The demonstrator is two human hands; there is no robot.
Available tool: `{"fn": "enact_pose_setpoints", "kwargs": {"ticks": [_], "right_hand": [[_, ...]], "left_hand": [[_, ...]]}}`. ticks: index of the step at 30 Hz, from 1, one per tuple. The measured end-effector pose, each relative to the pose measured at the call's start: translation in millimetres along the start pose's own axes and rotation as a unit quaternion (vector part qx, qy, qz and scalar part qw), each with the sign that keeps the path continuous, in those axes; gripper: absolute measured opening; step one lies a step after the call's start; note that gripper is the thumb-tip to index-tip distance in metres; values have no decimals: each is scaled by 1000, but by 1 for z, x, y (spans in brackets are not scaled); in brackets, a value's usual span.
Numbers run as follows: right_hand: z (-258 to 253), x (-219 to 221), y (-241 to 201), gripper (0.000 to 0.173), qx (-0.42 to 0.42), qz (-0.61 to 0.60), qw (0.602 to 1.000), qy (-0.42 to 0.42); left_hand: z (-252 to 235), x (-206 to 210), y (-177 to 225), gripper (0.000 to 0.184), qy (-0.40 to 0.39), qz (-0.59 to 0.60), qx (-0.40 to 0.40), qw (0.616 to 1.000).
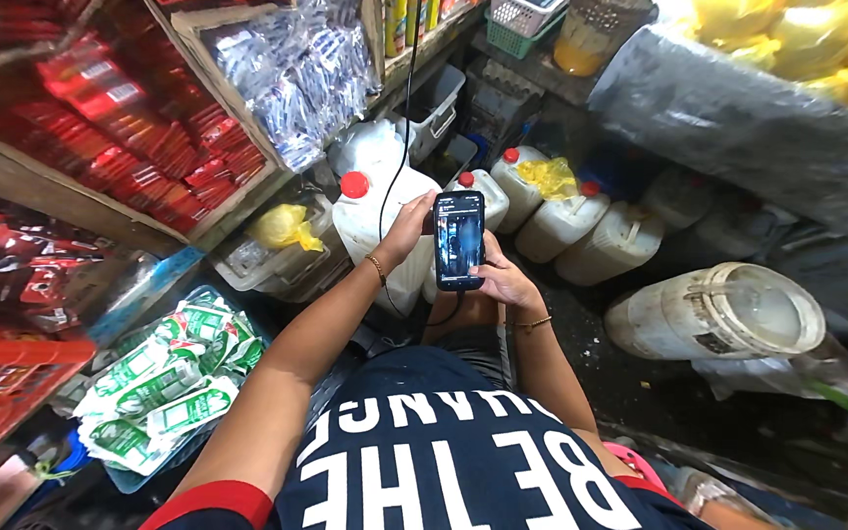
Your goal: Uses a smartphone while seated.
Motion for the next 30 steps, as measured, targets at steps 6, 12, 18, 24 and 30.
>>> {"fn": "enact_pose_setpoints", "kwargs": {"ticks": [6,12,18,24,30], "right_hand": [[-1,0,0,76,-6,7,1000,-11],[-1,1,-1,78,-12,2,1000,-13],[-1,-1,0,79,-10,0,1000,-8],[0,0,-1,83,-14,6,1000,-11],[0,0,-1,82,-11,4,1000,-17]], "left_hand": [[0,-1,0,53,-2,-4,4,1000],[0,-1,0,53,-2,-4,3,1000],[0,-1,-1,53,-2,0,7,1000],[1,1,1,53,-2,4,7,1000],[1,1,1,53,-6,1,10,1000]]}}
Point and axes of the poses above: each hand's wrist, its own z-axis away from the middle knuckle, its own x-axis out of the palm, y = z × x, the point moved 8 cm from there along -z, towards the middle knuckle, and after that the axes turned 8 degrees about x, right-handed, at the moved point
